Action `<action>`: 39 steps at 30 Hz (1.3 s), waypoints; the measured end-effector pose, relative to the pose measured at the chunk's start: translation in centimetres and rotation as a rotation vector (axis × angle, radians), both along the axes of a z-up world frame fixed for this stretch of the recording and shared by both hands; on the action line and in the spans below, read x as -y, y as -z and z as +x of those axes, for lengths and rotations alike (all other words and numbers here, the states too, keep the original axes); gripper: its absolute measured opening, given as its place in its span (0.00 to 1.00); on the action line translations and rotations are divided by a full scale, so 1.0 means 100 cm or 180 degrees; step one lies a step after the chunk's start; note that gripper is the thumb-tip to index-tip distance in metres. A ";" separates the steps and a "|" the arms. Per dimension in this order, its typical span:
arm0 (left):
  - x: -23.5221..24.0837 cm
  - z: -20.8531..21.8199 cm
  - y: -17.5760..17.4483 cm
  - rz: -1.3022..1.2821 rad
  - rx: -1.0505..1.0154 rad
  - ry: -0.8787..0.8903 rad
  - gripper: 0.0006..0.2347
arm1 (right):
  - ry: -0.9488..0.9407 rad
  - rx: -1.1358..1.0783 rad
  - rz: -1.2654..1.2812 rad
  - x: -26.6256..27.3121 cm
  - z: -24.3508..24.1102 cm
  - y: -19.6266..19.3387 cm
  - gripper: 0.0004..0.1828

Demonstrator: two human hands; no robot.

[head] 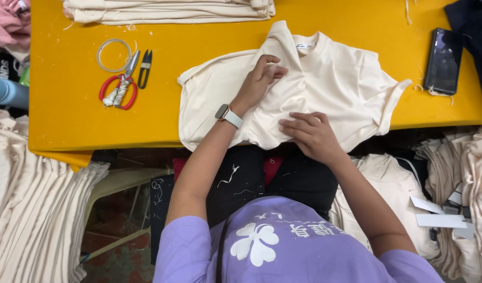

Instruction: The person is seated at a yellow table, handling a cream-colored t-shirt. They use red-handled scissors to cut off a tag from the collar and trim loose threads from the garment's seams and hem. The person also uses a small black tool to remove a tag from the inside of the shirt.

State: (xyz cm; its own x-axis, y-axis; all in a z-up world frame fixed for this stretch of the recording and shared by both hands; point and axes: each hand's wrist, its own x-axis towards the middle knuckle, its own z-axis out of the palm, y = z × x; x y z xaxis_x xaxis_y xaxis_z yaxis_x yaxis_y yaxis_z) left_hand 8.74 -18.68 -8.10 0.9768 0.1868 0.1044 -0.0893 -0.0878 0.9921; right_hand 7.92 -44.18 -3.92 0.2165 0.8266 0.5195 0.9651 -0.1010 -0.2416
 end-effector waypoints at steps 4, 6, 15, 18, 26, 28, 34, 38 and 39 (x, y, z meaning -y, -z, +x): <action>-0.001 -0.001 -0.012 0.0187 -0.0009 0.0055 0.10 | -0.0409 -0.0880 0.0351 0.002 0.000 -0.010 0.03; 0.000 -0.004 -0.006 0.0258 -0.0047 0.0044 0.10 | -0.0495 -0.1475 0.0366 0.011 -0.003 -0.018 0.04; 0.021 -0.040 -0.041 0.0591 -0.0137 -0.0084 0.17 | 0.0861 -0.3590 0.0323 -0.003 0.037 0.030 0.05; 0.064 -0.084 -0.055 0.1804 0.0410 -0.0956 0.11 | 0.1011 -0.3459 0.0526 -0.008 0.034 0.039 0.05; 0.068 -0.157 0.014 0.2055 0.1015 -0.2407 0.20 | 0.1073 -0.0754 0.1570 0.003 -0.001 0.026 0.16; 0.067 -0.172 -0.022 0.0775 0.0861 -0.2237 0.13 | 0.1236 -0.1767 0.1979 0.011 -0.006 0.029 0.14; 0.059 -0.166 -0.031 -0.2388 0.0132 -0.1103 0.03 | -0.0238 -0.6238 0.2638 0.026 0.010 0.087 0.21; 0.048 -0.152 -0.017 -0.4049 0.0437 -0.0494 0.14 | -0.1030 -0.7513 0.3549 0.019 0.011 0.074 0.28; 0.049 -0.152 -0.026 -0.4046 0.0435 -0.0479 0.14 | -0.1034 -0.7500 0.3562 0.013 0.003 0.055 0.28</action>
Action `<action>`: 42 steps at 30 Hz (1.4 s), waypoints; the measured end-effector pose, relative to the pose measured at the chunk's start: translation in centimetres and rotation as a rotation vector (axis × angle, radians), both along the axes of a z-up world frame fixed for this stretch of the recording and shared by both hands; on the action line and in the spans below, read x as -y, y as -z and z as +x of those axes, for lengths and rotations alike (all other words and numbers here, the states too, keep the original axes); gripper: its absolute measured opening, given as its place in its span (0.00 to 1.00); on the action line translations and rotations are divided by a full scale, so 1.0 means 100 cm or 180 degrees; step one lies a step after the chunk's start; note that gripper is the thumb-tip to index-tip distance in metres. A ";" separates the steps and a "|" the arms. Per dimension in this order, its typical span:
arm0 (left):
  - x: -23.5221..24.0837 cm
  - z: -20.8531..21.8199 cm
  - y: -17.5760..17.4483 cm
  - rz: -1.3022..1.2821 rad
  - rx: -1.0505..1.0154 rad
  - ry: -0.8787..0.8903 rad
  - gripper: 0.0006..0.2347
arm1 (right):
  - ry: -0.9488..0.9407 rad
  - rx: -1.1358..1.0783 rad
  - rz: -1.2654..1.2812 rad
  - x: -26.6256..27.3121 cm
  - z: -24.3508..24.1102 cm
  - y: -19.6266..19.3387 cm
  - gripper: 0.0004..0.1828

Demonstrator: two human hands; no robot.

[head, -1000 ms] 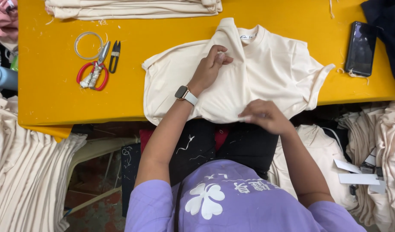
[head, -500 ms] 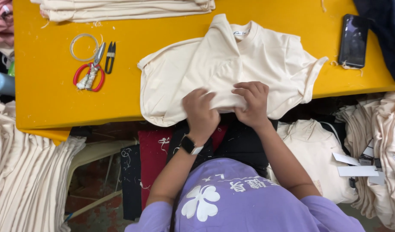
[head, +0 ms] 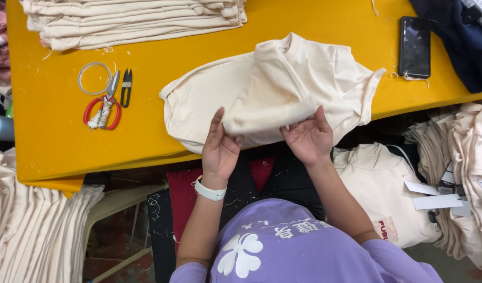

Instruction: The person is seated at a yellow table, handling a cream-colored t-shirt. They use red-handled scissors to cut off a tag from the collar and trim loose threads from the garment's seams and hem. The person also uses a small black tool to remove a tag from the inside of the shirt.

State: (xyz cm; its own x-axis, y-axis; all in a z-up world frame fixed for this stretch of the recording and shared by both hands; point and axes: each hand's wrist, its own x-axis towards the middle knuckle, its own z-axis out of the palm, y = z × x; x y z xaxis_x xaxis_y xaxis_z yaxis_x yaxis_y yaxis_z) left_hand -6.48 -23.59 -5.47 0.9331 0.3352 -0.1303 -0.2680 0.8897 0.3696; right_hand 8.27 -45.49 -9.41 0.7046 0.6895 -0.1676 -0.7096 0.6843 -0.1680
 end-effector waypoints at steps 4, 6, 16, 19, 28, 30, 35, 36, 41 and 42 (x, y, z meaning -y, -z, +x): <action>0.004 0.002 -0.016 -0.0259 0.0640 -0.0030 0.22 | 0.0202 0.0280 0.0282 -0.016 -0.017 -0.048 0.20; 0.006 0.002 -0.016 -0.0360 0.0732 -0.0014 0.24 | 0.0186 0.0326 0.0297 -0.017 -0.017 -0.053 0.20; 0.012 0.006 -0.006 0.0019 0.0874 -0.0248 0.28 | 0.0227 0.0076 0.0196 -0.010 -0.001 -0.028 0.27; 0.015 0.006 -0.004 0.0238 0.0903 -0.0358 0.29 | 0.0250 -0.0052 0.0159 -0.011 -0.001 -0.031 0.30; -0.008 -0.003 0.000 0.1962 0.0544 -0.0465 0.20 | -0.0146 0.0554 0.0224 -0.013 0.013 -0.041 0.26; -0.012 -0.006 -0.004 0.2790 0.0401 -0.0551 0.20 | -0.0269 0.1043 0.0676 -0.016 0.013 -0.053 0.30; -0.009 -0.006 -0.041 0.3866 0.0396 -0.0856 0.15 | -0.0224 0.1597 0.0787 -0.029 0.006 -0.080 0.33; -0.009 -0.007 -0.044 0.3856 0.0416 -0.0848 0.15 | -0.0211 0.1610 0.0776 -0.024 0.011 -0.068 0.33; -0.011 -0.004 -0.046 0.3538 -0.0038 -0.0993 0.11 | -0.0274 0.1787 0.0782 -0.004 0.024 -0.029 0.34; -0.011 -0.001 -0.035 0.3532 -0.0027 -0.0983 0.11 | -0.0262 0.1793 0.0772 -0.009 0.018 -0.040 0.34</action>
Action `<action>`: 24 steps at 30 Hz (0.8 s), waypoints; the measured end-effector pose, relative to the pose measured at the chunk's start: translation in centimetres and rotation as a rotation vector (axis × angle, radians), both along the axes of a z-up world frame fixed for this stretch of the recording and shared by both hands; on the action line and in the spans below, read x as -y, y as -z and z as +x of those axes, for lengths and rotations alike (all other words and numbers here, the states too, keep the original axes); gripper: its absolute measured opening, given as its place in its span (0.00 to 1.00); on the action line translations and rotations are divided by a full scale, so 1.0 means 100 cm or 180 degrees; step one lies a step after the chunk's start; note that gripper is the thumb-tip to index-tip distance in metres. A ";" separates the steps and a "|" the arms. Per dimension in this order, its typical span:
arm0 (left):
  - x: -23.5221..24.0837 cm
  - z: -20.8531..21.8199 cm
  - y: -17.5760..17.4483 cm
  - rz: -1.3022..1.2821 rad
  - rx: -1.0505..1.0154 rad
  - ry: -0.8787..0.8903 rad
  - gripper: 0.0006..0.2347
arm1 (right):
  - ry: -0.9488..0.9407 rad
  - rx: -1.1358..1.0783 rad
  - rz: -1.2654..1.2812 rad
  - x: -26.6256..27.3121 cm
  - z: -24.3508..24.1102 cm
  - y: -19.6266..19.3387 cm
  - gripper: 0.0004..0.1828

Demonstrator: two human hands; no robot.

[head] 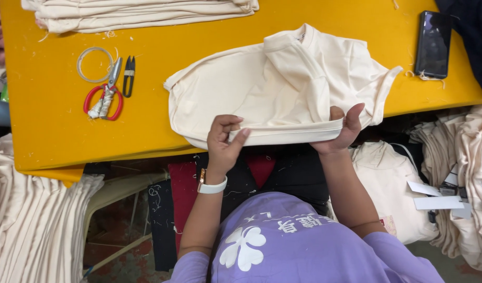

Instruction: The person is seated at a yellow table, handling a cream-colored t-shirt. They use red-handled scissors to cut off a tag from the collar and trim loose threads from the garment's seams and hem. The person also uses a small black tool to remove a tag from the inside of the shirt.

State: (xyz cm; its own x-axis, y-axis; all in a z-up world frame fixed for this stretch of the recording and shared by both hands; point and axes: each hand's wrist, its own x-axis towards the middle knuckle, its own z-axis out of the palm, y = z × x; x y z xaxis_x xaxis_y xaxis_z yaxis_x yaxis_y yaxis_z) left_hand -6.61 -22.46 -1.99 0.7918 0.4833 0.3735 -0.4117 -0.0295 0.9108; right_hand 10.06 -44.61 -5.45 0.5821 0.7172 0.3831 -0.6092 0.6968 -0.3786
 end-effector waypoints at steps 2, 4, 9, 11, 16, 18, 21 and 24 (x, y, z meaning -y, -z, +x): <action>-0.002 0.004 0.022 -0.0482 0.0014 -0.0074 0.10 | 0.0159 -0.0001 -0.0144 -0.011 -0.013 -0.021 0.34; -0.004 0.007 0.028 -0.0864 -0.0067 -0.0061 0.10 | 0.0335 0.0032 -0.0243 0.005 -0.004 0.018 0.31; -0.008 0.007 0.035 -0.1400 -0.0337 0.0103 0.07 | 0.0395 0.1190 -0.1096 -0.001 -0.012 0.010 0.54; -0.004 0.003 0.027 -0.1528 -0.0415 0.0345 0.09 | 0.0142 0.1693 -0.1239 -0.011 -0.026 -0.022 0.60; -0.004 0.000 0.028 -0.1645 -0.0490 0.0572 0.10 | 0.0060 0.1644 -0.1355 -0.017 -0.028 -0.038 0.59; -0.008 -0.002 0.035 -0.1738 -0.0475 0.0669 0.11 | 0.0044 0.1613 -0.1339 -0.010 -0.022 -0.028 0.59; -0.013 -0.006 0.035 -0.2290 -0.0418 0.1312 0.14 | -0.0034 0.1351 -0.1393 0.012 0.001 0.003 0.56; 0.000 -0.001 -0.009 -0.0358 -0.0947 0.2846 0.14 | -0.0009 0.0978 -0.0805 0.012 0.022 -0.015 0.21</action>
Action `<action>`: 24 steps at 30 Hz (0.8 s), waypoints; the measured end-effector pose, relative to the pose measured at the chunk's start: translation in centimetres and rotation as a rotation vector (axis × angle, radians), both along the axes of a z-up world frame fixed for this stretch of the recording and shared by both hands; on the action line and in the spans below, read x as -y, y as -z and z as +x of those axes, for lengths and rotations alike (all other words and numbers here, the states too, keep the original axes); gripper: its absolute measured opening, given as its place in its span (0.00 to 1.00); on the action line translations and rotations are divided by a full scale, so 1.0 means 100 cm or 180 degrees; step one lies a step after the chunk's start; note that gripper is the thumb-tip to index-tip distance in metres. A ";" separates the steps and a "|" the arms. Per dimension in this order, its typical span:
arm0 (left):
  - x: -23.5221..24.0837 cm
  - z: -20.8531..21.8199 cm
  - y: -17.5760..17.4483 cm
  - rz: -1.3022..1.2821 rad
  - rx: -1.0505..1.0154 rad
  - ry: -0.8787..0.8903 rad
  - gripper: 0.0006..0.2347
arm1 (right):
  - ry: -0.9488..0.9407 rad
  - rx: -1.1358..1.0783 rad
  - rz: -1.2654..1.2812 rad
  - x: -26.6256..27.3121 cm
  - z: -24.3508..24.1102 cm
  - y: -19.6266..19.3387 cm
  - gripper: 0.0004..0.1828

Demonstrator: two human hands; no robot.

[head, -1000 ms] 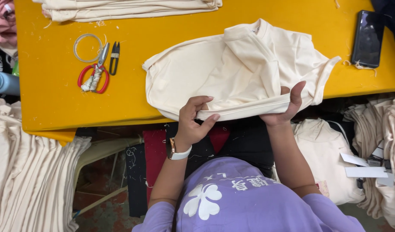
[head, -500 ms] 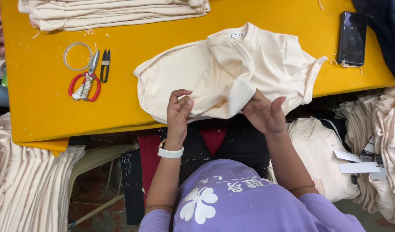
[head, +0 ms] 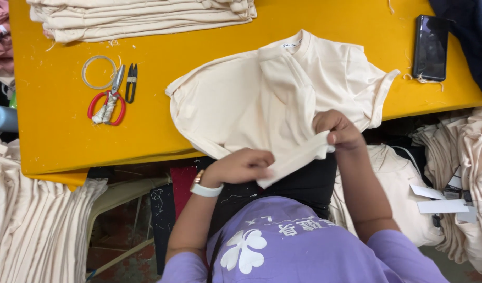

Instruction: The person is seated at a yellow table, handling a cream-colored t-shirt. They use red-handled scissors to cut off a tag from the collar and trim loose threads from the garment's seams and hem. The person also uses a small black tool to remove a tag from the inside of the shirt.

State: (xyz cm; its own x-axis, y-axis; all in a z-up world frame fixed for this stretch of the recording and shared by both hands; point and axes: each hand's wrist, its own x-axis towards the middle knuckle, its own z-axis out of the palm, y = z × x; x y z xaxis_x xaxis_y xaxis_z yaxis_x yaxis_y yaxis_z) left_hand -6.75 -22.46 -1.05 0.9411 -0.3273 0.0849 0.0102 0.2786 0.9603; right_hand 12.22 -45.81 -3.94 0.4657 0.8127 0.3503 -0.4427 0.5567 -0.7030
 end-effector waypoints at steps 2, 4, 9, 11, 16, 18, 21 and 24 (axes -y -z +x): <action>0.018 0.013 -0.058 0.2031 0.0003 0.1108 0.25 | -0.0944 0.1149 -0.0127 -0.024 0.002 -0.067 0.17; 0.026 0.024 -0.036 0.1711 0.0245 0.1112 0.21 | -0.0613 0.1371 -0.0376 -0.024 0.019 -0.062 0.14; 0.021 0.060 0.018 -0.0413 -0.0711 -0.1042 0.17 | 0.2388 0.1959 -0.1554 -0.029 0.017 -0.096 0.10; 0.009 0.068 0.004 -0.1350 -0.0433 -0.2618 0.13 | 0.1774 0.0862 -0.0684 -0.014 0.016 -0.068 0.11; 0.037 0.054 -0.021 -0.0217 0.0294 -0.2991 0.13 | 0.0167 -0.0753 -0.0358 -0.051 -0.058 -0.044 0.13; 0.040 0.041 -0.028 0.0533 0.0765 -0.2907 0.12 | -0.0298 -0.1364 0.0223 -0.052 -0.056 -0.029 0.22; 0.013 0.014 -0.027 0.2762 0.1990 -0.2229 0.13 | -0.0162 -0.1669 0.0255 -0.037 -0.034 0.004 0.22; -0.083 -0.021 -0.016 0.1500 0.0834 -0.2664 0.14 | 0.0873 -0.1717 0.0225 -0.038 -0.037 -0.028 0.18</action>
